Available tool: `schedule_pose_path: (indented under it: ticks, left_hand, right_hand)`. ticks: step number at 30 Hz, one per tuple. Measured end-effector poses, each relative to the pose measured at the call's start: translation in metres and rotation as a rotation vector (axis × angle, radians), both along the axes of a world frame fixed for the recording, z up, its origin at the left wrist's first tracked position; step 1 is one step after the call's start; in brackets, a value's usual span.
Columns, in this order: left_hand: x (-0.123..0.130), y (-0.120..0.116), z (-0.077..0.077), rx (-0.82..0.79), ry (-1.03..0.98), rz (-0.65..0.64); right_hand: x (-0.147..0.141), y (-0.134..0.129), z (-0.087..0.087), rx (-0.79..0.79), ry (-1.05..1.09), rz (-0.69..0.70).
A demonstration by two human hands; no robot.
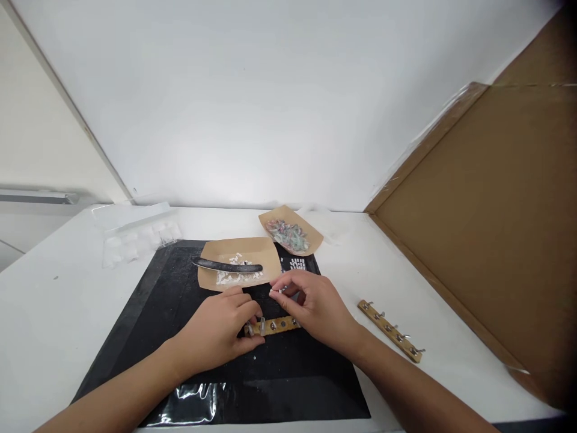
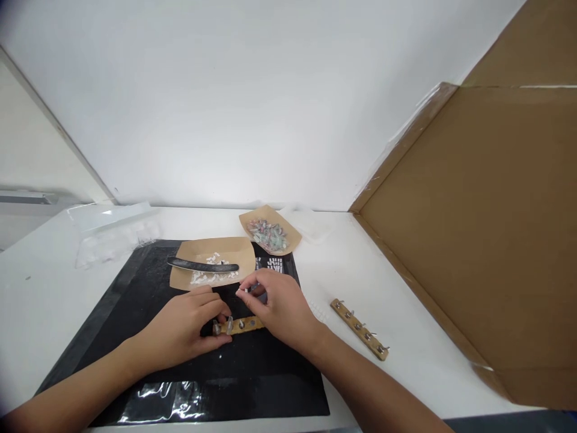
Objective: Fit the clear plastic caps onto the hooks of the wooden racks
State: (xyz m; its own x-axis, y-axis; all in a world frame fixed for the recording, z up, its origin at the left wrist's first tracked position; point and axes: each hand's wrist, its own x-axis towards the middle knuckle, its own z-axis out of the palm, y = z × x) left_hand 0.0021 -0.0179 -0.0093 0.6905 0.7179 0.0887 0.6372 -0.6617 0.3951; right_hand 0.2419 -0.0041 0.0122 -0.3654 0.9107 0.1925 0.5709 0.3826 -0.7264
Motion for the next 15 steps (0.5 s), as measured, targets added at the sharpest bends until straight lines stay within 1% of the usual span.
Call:
schedule_pose_path:
  ticks: [5,9,15]
  left_hand:
    - [0.0003,-0.0005,-0.0014,0.018,0.001,-0.016]
    - [-0.0002,-0.0001,-0.0029,-0.012,-0.034,-0.002]
    - [-0.0003,0.0005,-0.0033,-0.019,-0.026,-0.001]
  right_hand:
    - [0.0004,0.002,-0.001,-0.016,0.005,0.01]
    - [0.0013,0.0016,-0.0004,-0.041,0.011,-0.03]
    - [0.0003,-0.0043,0.0033,-0.108,-0.009,-0.087]
